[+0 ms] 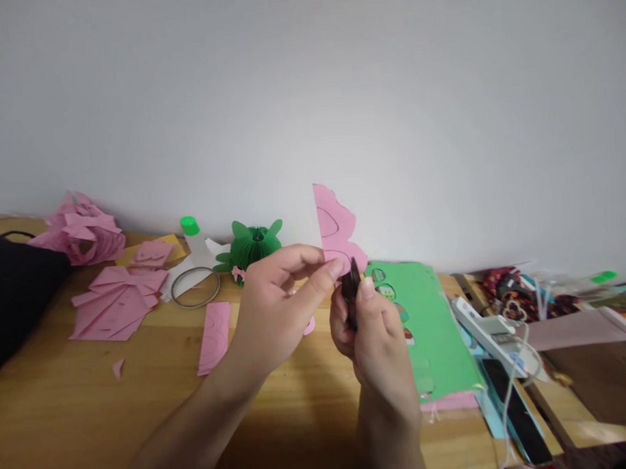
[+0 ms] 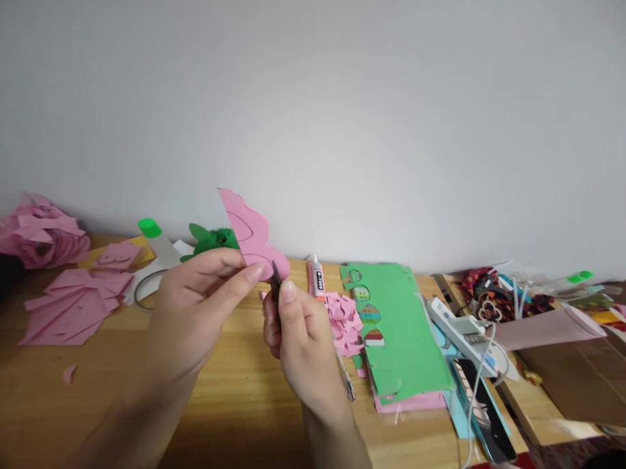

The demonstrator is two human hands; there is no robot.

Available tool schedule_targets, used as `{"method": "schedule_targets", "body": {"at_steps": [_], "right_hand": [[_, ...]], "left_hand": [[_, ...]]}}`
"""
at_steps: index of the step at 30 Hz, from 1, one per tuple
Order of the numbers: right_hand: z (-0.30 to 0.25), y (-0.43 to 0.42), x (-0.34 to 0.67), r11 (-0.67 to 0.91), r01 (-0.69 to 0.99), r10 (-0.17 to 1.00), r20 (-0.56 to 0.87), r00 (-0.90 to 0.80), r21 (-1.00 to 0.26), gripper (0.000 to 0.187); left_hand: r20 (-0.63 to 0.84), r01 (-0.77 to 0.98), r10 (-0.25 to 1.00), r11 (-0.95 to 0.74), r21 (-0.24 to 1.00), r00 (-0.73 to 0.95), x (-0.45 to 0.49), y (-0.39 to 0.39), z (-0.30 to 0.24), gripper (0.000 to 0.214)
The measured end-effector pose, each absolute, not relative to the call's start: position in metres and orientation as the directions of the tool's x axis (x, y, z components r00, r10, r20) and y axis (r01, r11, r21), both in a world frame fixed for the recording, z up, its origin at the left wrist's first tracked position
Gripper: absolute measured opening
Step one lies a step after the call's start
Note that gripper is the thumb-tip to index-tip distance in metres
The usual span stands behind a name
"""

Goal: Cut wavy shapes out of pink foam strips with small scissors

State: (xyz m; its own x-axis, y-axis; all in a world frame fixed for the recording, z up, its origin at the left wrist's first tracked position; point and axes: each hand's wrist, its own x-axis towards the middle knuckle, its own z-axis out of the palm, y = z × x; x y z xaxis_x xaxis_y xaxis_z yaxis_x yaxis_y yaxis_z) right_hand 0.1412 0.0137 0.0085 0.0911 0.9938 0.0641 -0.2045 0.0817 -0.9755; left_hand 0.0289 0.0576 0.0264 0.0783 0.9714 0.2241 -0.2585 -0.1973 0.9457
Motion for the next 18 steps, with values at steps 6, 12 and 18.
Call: {"method": "schedule_targets", "body": {"at_steps": [6, 12, 18], "right_hand": [[0.0094, 0.0142, 0.1405, 0.080, -0.207, 0.995, 0.064, 0.083, -0.975, 0.048], [0.0085, 0.0146, 0.1412, 0.072, -0.217, 0.995, 0.055, 0.084, -0.974, 0.048], [0.0098, 0.0144, 0.1417, 0.065, -0.213, 0.996, 0.052, 0.068, -0.975, 0.048]], "left_hand": [[0.202, -0.247, 0.975, -0.174, 0.953, 0.093, 0.0294, 0.0575, 0.0246, 0.015], [0.184, -0.284, 0.977, -0.145, 0.948, 0.113, 0.0306, 0.0574, 0.0271, 0.014], [0.182, -0.275, 0.977, -0.147, 0.950, 0.107, 0.0304, 0.0577, 0.0282, 0.015]]}}
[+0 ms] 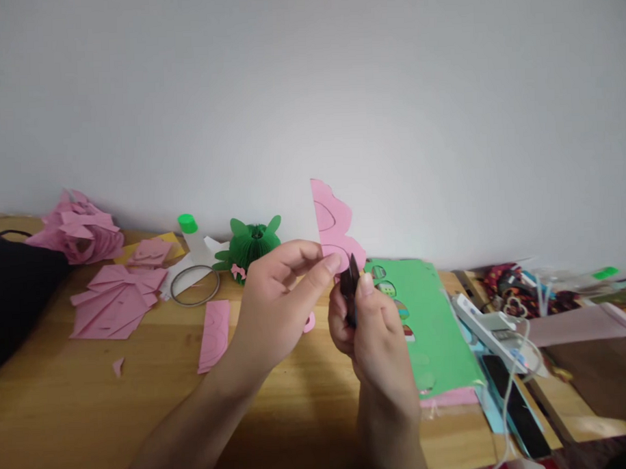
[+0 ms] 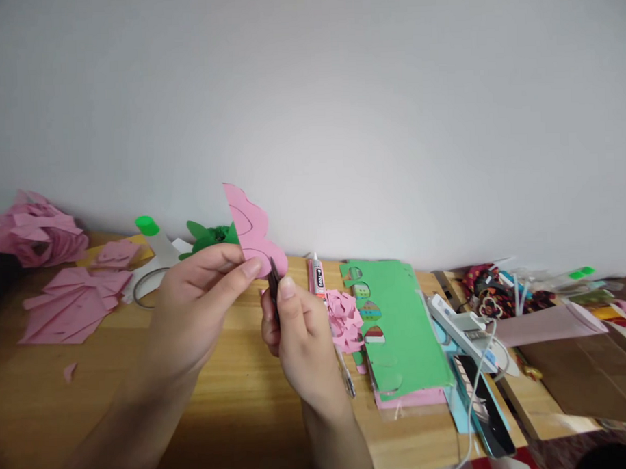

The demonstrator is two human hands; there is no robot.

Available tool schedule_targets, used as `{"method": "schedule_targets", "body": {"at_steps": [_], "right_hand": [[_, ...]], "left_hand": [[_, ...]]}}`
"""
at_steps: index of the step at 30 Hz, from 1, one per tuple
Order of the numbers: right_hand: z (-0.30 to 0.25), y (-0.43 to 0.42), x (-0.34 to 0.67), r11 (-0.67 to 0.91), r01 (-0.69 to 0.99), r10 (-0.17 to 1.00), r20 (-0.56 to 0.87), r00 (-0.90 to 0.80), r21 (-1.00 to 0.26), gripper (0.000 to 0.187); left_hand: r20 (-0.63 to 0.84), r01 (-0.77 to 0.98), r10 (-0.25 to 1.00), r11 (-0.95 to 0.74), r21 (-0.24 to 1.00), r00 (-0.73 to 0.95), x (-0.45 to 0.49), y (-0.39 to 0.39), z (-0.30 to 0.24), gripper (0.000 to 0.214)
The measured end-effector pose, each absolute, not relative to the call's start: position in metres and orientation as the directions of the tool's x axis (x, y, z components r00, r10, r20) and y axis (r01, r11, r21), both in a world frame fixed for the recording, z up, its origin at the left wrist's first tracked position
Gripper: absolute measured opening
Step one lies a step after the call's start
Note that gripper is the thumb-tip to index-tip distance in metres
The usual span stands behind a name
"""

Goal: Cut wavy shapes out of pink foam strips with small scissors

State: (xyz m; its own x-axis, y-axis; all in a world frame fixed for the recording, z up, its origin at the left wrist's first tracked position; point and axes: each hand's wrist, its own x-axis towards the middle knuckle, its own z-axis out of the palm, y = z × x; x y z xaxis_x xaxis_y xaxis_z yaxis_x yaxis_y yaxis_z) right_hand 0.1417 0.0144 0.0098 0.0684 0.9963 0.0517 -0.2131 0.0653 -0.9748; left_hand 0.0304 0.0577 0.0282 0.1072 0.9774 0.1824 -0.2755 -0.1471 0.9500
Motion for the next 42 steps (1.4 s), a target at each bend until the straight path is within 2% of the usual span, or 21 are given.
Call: {"method": "schedule_targets", "body": {"at_steps": [13, 25, 42], "right_hand": [[0.0110, 0.0134, 0.1403, 0.054, -0.148, 0.994, 0.038, 0.104, -0.988, 0.051], [0.0106, 0.0123, 0.1409, 0.052, -0.192, 0.996, 0.037, 0.079, -0.980, 0.049], [0.0093, 0.0119, 0.1395, 0.044, -0.145, 0.995, 0.030, 0.096, -0.988, 0.050]], "left_hand": [[0.188, -0.273, 0.975, -0.150, 0.950, 0.115, 0.0297, 0.0572, 0.0274, 0.015], [0.184, -0.259, 0.980, -0.158, 0.953, 0.079, 0.0311, 0.0566, 0.0304, 0.015], [0.208, -0.250, 0.974, -0.180, 0.951, 0.089, 0.0280, 0.0572, 0.0275, 0.016]]}}
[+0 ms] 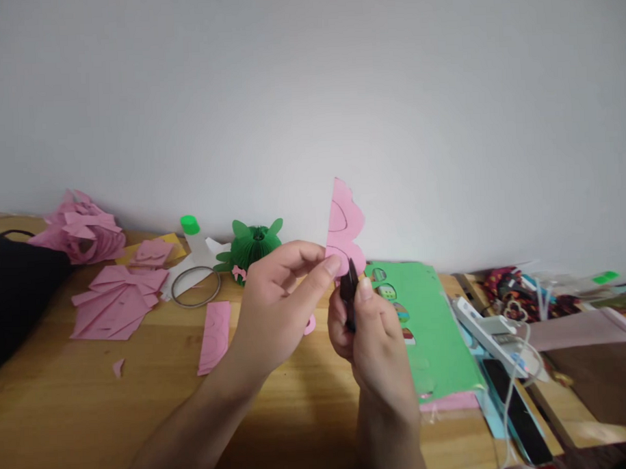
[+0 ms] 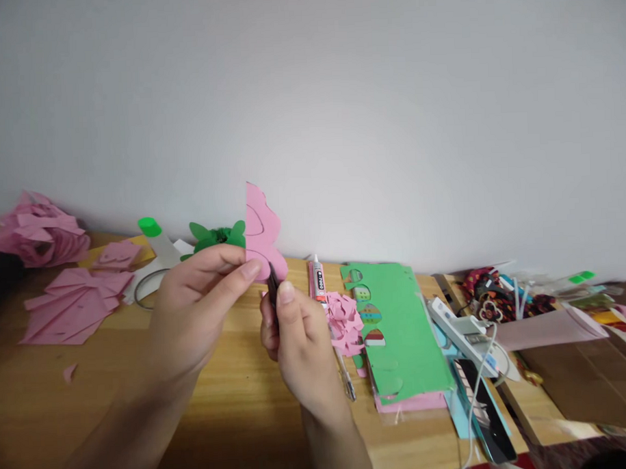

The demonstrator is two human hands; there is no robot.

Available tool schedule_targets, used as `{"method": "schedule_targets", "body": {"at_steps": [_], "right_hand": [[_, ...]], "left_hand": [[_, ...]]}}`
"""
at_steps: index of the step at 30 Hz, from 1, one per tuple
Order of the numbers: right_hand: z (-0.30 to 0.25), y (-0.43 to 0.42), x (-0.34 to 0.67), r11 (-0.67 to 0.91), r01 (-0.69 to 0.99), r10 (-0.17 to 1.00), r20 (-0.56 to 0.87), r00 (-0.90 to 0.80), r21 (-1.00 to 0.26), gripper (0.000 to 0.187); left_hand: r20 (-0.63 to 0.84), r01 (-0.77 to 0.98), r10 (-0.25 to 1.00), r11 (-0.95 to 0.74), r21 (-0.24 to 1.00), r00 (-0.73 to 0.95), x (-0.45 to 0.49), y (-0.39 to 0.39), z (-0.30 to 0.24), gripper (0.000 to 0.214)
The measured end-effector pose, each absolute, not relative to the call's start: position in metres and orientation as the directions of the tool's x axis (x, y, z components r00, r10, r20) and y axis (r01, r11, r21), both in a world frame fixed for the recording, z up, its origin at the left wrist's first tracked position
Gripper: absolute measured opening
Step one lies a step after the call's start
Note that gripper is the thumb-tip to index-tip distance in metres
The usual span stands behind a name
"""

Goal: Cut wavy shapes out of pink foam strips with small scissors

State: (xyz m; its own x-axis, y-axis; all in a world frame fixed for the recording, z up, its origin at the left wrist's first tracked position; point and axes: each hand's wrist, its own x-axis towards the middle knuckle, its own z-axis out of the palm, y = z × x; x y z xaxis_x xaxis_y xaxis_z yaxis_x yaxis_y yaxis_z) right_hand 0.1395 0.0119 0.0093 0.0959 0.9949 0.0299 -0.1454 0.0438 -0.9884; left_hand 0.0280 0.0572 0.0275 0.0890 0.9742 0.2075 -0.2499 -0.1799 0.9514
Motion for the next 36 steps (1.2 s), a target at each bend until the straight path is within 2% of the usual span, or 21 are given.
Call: {"method": "schedule_targets", "body": {"at_steps": [4, 23, 31, 36], "right_hand": [[0.0105, 0.0129, 0.1394, 0.042, -0.153, 0.993, 0.025, 0.113, -0.987, 0.050], [0.0078, 0.0131, 0.1412, 0.037, -0.107, 0.992, 0.023, 0.126, -0.994, 0.052], [0.0111, 0.0114, 0.1403, 0.048, -0.149, 0.995, 0.034, 0.097, -0.988, 0.049], [0.0120, 0.0111, 0.1406, 0.069, -0.174, 0.995, 0.054, 0.085, -0.982, 0.048]], "left_hand": [[0.221, -0.244, 0.965, -0.182, 0.952, 0.140, 0.0265, 0.0576, 0.0257, 0.014], [0.193, -0.253, 0.975, -0.159, 0.954, 0.114, 0.0287, 0.0559, 0.0255, 0.015], [0.204, -0.256, 0.974, -0.174, 0.951, 0.095, 0.0278, 0.0560, 0.0253, 0.016], [0.233, -0.244, 0.959, -0.190, 0.951, 0.161, 0.0253, 0.0574, 0.0252, 0.014]]}}
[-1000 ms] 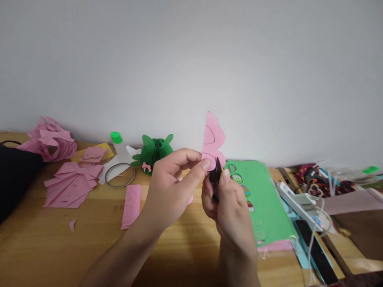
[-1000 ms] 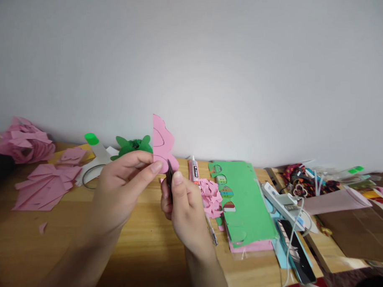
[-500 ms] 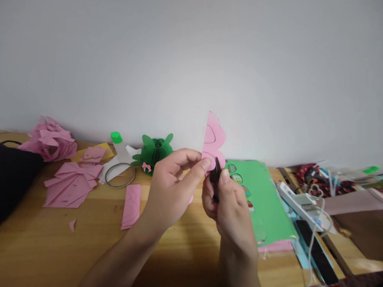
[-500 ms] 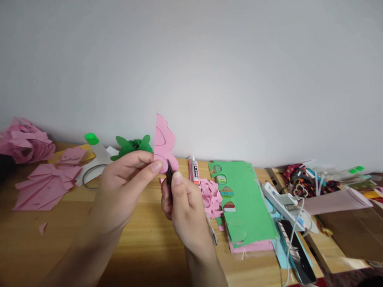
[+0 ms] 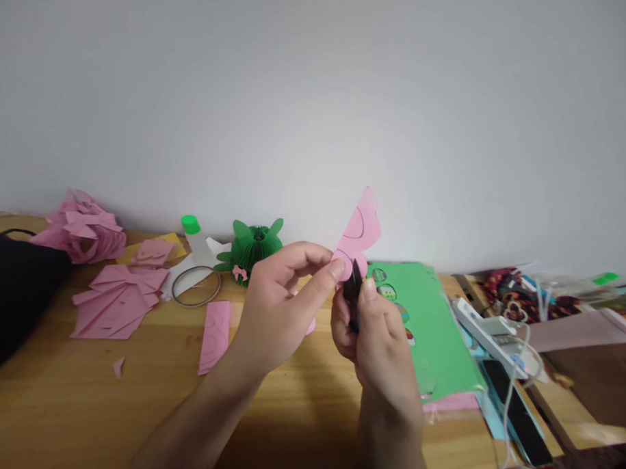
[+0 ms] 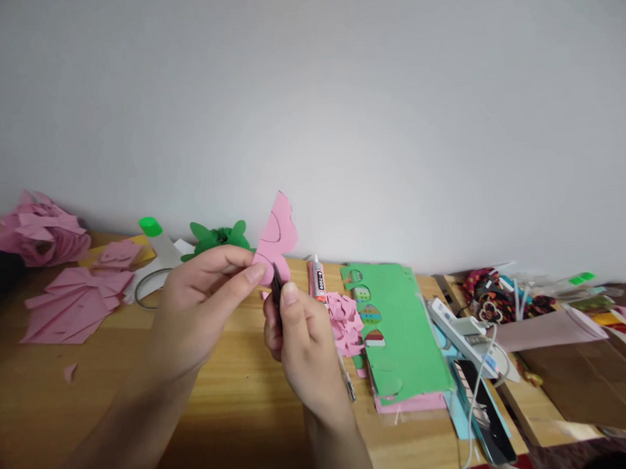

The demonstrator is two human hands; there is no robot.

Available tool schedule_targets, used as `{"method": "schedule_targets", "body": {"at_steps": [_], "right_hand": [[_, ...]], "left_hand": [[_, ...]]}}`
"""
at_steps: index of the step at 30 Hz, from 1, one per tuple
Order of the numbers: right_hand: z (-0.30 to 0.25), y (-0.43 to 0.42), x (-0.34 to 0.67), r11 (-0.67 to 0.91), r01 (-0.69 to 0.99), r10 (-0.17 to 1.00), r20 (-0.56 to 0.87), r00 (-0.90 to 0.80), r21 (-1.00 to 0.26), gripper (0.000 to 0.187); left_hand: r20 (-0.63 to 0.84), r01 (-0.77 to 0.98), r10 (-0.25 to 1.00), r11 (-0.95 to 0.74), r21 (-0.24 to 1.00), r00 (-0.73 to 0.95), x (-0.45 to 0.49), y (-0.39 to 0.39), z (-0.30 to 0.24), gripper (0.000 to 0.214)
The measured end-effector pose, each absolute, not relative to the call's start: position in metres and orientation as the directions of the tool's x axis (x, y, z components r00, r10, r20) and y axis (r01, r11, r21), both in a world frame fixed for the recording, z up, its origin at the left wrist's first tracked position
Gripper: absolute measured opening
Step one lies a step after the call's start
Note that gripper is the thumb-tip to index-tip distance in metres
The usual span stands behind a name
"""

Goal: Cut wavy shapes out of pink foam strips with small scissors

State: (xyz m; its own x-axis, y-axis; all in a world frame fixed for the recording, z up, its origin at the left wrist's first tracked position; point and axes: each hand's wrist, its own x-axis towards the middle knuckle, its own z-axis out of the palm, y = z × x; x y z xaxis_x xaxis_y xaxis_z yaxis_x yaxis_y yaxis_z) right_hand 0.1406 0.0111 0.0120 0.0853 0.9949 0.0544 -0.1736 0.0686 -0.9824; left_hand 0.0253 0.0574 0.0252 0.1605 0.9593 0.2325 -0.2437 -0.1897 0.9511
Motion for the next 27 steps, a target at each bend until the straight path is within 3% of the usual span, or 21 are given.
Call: {"method": "schedule_targets", "body": {"at_steps": [9, 27], "right_hand": [[0.0109, 0.0107, 0.1424, 0.089, -0.199, 0.995, 0.078, 0.060, -0.976, 0.047], [0.0068, 0.0125, 0.1437, 0.093, -0.157, 0.995, 0.088, 0.038, -0.983, 0.048]], "left_hand": [[0.303, -0.218, 0.939, -0.265, 0.939, 0.164, 0.0247, 0.0588, 0.0261, 0.012], [0.289, -0.255, 0.952, -0.256, 0.933, 0.102, 0.0268, 0.0603, 0.0260, 0.013]]}}
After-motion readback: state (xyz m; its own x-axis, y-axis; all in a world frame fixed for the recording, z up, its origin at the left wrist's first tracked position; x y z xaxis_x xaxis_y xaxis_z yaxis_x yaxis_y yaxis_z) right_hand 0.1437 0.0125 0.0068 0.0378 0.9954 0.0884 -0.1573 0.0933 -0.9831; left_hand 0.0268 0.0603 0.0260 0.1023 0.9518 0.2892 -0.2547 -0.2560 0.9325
